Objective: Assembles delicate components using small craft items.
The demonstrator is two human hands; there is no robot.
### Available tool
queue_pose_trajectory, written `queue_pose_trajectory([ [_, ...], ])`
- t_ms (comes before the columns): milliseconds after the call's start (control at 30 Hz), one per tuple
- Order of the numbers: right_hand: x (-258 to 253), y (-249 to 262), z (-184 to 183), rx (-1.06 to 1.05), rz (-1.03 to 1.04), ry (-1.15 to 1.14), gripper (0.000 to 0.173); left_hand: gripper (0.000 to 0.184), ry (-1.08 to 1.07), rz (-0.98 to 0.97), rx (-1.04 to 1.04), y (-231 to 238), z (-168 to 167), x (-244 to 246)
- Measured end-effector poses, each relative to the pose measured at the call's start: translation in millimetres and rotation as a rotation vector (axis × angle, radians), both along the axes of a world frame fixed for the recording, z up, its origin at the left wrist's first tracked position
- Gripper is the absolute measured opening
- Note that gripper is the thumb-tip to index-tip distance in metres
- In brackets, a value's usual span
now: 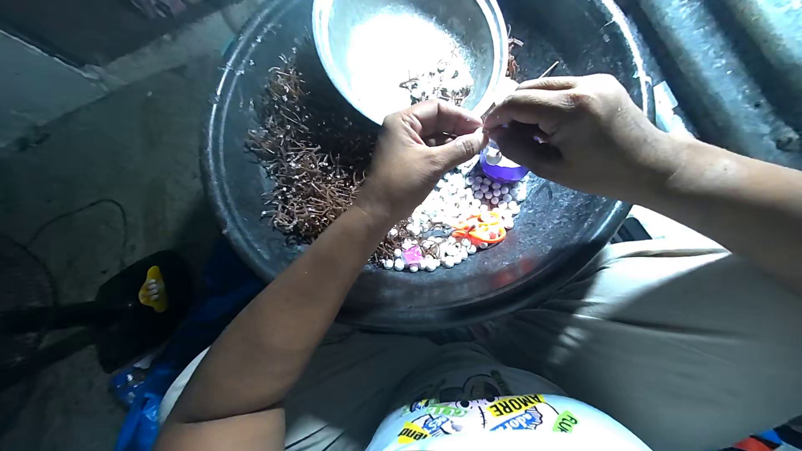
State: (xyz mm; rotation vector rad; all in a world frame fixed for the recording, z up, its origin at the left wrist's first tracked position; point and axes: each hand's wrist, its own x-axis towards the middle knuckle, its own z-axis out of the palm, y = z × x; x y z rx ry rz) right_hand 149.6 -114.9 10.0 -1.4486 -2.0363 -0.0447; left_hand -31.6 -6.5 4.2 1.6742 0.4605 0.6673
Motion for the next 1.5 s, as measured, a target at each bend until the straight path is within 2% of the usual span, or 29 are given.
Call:
queue_pose_trajectory([
  [367,-2,0,1,-0.028,-0.017,0.049,0.018,0.014,-0.025,-0.011,0.165,-1,-1,0],
  [633,2,-1,7,-0.062,-0.062,0.039,0.016,0.013,-0.019,0.009,0.185,2,1,-1],
  [733,14,-2,10,-0.054,-0.103,0.079,0.016,0.014,-0.041,0.042,0.120,10,3,-5],
  [933,18,-3,9,-0.057,-0.054,0.104,0.021,0.019,-0.035,0.027,-0.171,5,11,-2],
  [1267,19,-1,7,-0.181,-0.007,0.223,0.021,0.014,-0.003,0.027,-0.140,8,8,-3],
  [1500,18,0,7,-0.233,0.020,0.276,0.016,0.019,0.008,-0.010,-0.151,9,9,-3],
])
